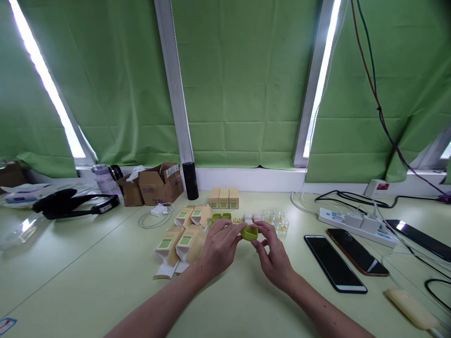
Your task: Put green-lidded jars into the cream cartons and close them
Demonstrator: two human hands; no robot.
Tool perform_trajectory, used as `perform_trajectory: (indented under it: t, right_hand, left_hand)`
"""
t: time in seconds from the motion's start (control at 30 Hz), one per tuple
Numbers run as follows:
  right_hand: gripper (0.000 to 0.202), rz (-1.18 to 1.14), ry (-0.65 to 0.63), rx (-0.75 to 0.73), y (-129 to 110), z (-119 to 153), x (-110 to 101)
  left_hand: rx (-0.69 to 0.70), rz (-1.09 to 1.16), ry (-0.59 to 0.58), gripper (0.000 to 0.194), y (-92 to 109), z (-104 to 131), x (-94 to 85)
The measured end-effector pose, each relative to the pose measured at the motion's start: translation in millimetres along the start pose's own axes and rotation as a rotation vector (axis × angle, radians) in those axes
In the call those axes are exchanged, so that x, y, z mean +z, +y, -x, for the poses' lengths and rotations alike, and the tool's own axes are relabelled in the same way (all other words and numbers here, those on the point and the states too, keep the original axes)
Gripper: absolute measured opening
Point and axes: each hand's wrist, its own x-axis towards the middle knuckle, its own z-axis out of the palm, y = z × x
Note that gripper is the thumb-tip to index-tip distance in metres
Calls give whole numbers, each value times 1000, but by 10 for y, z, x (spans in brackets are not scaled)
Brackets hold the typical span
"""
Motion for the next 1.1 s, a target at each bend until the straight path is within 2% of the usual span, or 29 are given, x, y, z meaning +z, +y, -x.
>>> perform_trajectory:
  t: [0.17, 0.33, 0.5, 0.7, 0.93, 1.1]
  right_hand:
    - [39, -39, -60, 85, -40, -22, -30]
    - [52, -53, -77, 61, -79, -31, -47]
    - [53, -84, -78, 86, -64, -41, -27]
    - [46, -140, -74, 190, -43, -69, -13]
    - [43, -245, -86, 275, -26, -82, -14]
    - [46, -390, -91, 328, -45, -84, -22]
  left_hand:
    - [-147, 163, -32, 32, 8, 29, 38]
    - [-301, 303, -61, 25, 7, 33, 52]
    - [-417, 376, -81, 21, -6, 43, 72]
    - [-441, 387, -100, 19, -12, 48, 93]
    - [-398, 371, -123, 21, -43, 46, 78]
    - [-387, 371, -144, 12, -41, 41, 67]
